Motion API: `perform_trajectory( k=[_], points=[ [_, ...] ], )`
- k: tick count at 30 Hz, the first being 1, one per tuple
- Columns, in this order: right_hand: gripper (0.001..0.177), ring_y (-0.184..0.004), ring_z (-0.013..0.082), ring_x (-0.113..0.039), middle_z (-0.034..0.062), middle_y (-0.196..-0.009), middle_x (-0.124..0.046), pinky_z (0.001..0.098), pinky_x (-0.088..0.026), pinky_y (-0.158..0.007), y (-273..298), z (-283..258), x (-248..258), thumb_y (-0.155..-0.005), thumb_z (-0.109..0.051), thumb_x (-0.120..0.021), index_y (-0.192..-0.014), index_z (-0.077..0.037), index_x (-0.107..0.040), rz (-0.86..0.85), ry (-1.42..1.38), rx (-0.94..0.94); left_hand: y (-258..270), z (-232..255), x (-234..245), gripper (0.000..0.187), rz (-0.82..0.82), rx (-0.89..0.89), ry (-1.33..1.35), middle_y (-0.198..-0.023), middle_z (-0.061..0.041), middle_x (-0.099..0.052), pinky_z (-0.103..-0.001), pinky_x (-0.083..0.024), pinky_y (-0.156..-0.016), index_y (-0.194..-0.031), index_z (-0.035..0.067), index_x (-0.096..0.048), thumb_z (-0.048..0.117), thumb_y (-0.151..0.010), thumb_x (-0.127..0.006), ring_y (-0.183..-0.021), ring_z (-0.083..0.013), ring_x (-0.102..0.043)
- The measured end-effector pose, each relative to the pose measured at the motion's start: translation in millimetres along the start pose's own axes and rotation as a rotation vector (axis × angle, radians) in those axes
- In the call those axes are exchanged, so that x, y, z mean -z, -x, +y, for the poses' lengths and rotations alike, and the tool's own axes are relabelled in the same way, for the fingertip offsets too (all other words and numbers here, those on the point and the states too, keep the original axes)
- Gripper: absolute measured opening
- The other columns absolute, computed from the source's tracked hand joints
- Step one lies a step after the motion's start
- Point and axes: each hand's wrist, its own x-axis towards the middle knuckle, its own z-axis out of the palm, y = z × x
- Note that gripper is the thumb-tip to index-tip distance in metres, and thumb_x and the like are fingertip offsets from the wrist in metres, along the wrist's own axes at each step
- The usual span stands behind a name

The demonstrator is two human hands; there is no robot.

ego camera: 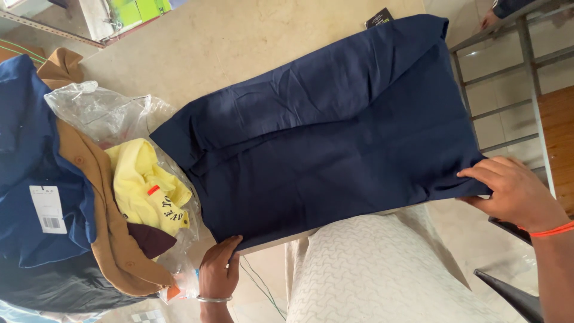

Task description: Folding a dark blue polo shirt on a table.

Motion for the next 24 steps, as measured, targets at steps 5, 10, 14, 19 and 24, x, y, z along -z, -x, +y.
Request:
perform_trajectory(
  k=[5,10,14,19,24],
  points=[
    [0.044,-0.096,0.0194,-0.065,-0.0023,-0.094,-0.071,0.0347,-0.05,-0.095,4.5,14.1,-4.0,-0.062,-0.033,-0.088,-0.101,-0.016,-0.078,-0.032,-0.079,0.0,-1.0,-1.6,5.4,0.025,-0.035,0.099,0.086,-0.111,-0.008,-0.078,-0.039,-0.055,-0.092,-0.11,0.011,-0.075,0.007,-0.09,-0.062,-0.104,-0.0301,-0.072],
    [0.034,-0.089,0.0213,-0.067,-0.0002,-0.092,-0.071,0.0352,-0.053,-0.084,-1.9,13.0,7.3,-0.063,-0.018,-0.083,-0.096,-0.013,-0.077,-0.028,-0.195,0.0,-1.0,-8.7,14.3,0.023,-0.153,0.264,0.146,-0.103,-0.012,-0.078,-0.04,-0.057,-0.083,-0.109,0.013,-0.077,0.015,-0.092,-0.062,-0.096,-0.0327,-0.073],
    [0.034,-0.084,0.0214,-0.07,-0.0009,-0.09,-0.074,0.034,-0.057,-0.074,-8.5,7.8,10.6,-0.072,-0.02,-0.088,-0.105,-0.018,-0.078,-0.28,-0.175,-0.206,-8.9,-7.5,12.0,0.025,-0.381,0.455,0.102,-0.093,-0.018,-0.077,-0.043,-0.057,-0.078,-0.11,0.013,-0.077,0.026,-0.094,-0.063,-0.089,-0.0377,-0.073],
    [0.043,-0.086,0.021,-0.07,-0.0007,-0.092,-0.075,0.0334,-0.057,-0.077,-12.4,15.5,19.6,-0.067,-0.016,-0.089,-0.108,-0.019,-0.078,-0.256,-0.253,-0.172,-7.8,-15.9,10.9,0.025,-0.33,0.451,0.037,-0.087,-0.02,-0.075,-0.042,-0.056,-0.072,-0.108,0.012,-0.077,0.027,-0.094,-0.065,-0.082,-0.0376,-0.072],
    [0.048,-0.091,0.0181,-0.066,-0.0001,-0.094,-0.076,0.0319,-0.058,-0.08,-18.2,39.1,26.2,-0.061,-0.012,-0.091,-0.107,-0.016,-0.079,-0.229,-0.405,-0.11,-16.2,-9.9,18.0,0.02,-0.144,0.407,0.187,-0.072,-0.014,-0.071,-0.035,-0.052,-0.06,-0.106,0.01,-0.077,0.021,-0.093,-0.066,-0.062,-0.0247,-0.067]
  ],
)
